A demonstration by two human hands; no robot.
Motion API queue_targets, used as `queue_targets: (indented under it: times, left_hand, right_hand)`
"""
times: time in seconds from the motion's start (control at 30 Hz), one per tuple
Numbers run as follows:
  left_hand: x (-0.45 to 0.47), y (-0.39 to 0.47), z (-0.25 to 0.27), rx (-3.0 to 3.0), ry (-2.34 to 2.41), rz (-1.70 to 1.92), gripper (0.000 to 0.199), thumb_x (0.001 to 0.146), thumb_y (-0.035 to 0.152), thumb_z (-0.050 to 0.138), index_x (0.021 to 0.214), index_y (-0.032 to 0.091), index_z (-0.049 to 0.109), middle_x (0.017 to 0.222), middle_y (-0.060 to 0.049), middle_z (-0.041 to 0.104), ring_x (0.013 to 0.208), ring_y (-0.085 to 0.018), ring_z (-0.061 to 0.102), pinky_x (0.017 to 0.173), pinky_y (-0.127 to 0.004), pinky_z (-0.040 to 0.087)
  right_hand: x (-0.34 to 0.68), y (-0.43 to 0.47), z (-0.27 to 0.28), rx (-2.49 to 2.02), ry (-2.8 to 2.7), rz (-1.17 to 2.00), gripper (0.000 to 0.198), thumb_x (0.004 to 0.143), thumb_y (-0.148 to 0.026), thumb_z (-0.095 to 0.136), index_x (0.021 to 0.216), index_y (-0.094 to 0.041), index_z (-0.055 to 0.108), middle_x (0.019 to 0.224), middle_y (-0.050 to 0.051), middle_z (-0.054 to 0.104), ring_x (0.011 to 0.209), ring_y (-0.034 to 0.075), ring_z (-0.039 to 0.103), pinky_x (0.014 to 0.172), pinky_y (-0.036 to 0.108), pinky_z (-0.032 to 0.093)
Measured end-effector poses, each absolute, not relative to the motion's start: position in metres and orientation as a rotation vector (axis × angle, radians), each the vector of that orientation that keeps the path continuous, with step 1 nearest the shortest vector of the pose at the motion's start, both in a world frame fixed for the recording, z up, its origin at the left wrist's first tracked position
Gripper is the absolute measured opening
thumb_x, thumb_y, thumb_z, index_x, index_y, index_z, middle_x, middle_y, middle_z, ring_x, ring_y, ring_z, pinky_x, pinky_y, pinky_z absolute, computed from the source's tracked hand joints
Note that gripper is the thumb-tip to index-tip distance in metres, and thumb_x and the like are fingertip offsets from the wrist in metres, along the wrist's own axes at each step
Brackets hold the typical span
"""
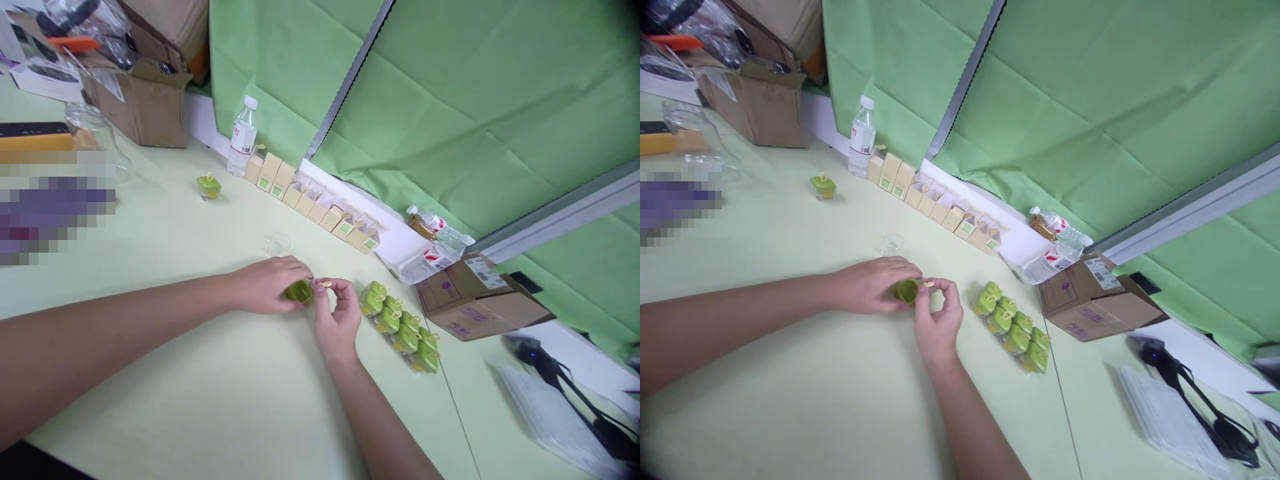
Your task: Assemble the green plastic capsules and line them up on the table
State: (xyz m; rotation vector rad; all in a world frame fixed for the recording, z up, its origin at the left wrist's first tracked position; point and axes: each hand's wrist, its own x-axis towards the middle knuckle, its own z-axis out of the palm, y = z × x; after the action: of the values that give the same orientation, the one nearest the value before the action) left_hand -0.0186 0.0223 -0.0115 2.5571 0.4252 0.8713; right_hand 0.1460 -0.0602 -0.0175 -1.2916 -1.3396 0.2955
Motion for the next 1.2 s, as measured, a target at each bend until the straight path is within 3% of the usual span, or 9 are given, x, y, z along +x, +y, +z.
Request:
queue_targets:
  times: [0.17, 0.37, 0.77, 1.2]
  left_hand:
    - [-0.017, 0.026, -0.023, 2.579, 0.515, 0.798, 0.031, 0.083, 0.032, 0.067, 0.112, 0.022, 0.06, 0.094, -0.004, 0.069, 0.092, -0.022, 0.063, 0.081, -0.033, 0.047]
    - [-0.018, 0.025, -0.016, 2.524, 0.593, 0.839, 0.033, 0.08, 0.027, 0.067, 0.112, 0.02, 0.059, 0.108, -0.005, 0.062, 0.092, -0.019, 0.062, 0.075, -0.029, 0.048]
    - [-0.018, 0.023, -0.008, 2.452, 0.49, 1.067, 0.031, 0.083, 0.015, 0.061, 0.114, 0.019, 0.058, 0.111, -0.008, 0.056, 0.097, -0.018, 0.058, 0.085, -0.031, 0.05]
    - [-0.018, 0.021, -0.006, 2.319, 0.44, 0.934, 0.034, 0.075, 0.016, 0.066, 0.109, 0.019, 0.06, 0.103, -0.005, 0.061, 0.092, -0.017, 0.059, 0.082, -0.03, 0.049]
  right_hand:
    - [0.149, -0.058, -0.02, -1.336, -1.322, 0.271, 0.011, 0.087, -0.029, 0.061, 0.087, -0.02, 0.055, 0.084, 0.003, 0.063, 0.08, 0.017, 0.061, 0.077, 0.032, 0.051]
    - [0.151, -0.059, -0.017, -1.38, -1.385, 0.207, 0.011, 0.086, -0.029, 0.062, 0.09, -0.019, 0.064, 0.084, 0.002, 0.062, 0.08, 0.017, 0.059, 0.08, 0.033, 0.049]
    - [0.154, -0.062, -0.02, -1.308, -1.675, -0.014, 0.028, 0.09, -0.019, 0.059, 0.115, -0.024, 0.07, 0.093, 0.005, 0.064, 0.086, 0.018, 0.062, 0.08, 0.036, 0.053]
    - [0.155, -0.061, -0.019, -1.345, -1.758, -0.221, 0.022, 0.089, -0.016, 0.058, 0.105, -0.021, 0.071, 0.09, 0.005, 0.061, 0.084, 0.019, 0.06, 0.08, 0.038, 0.051]
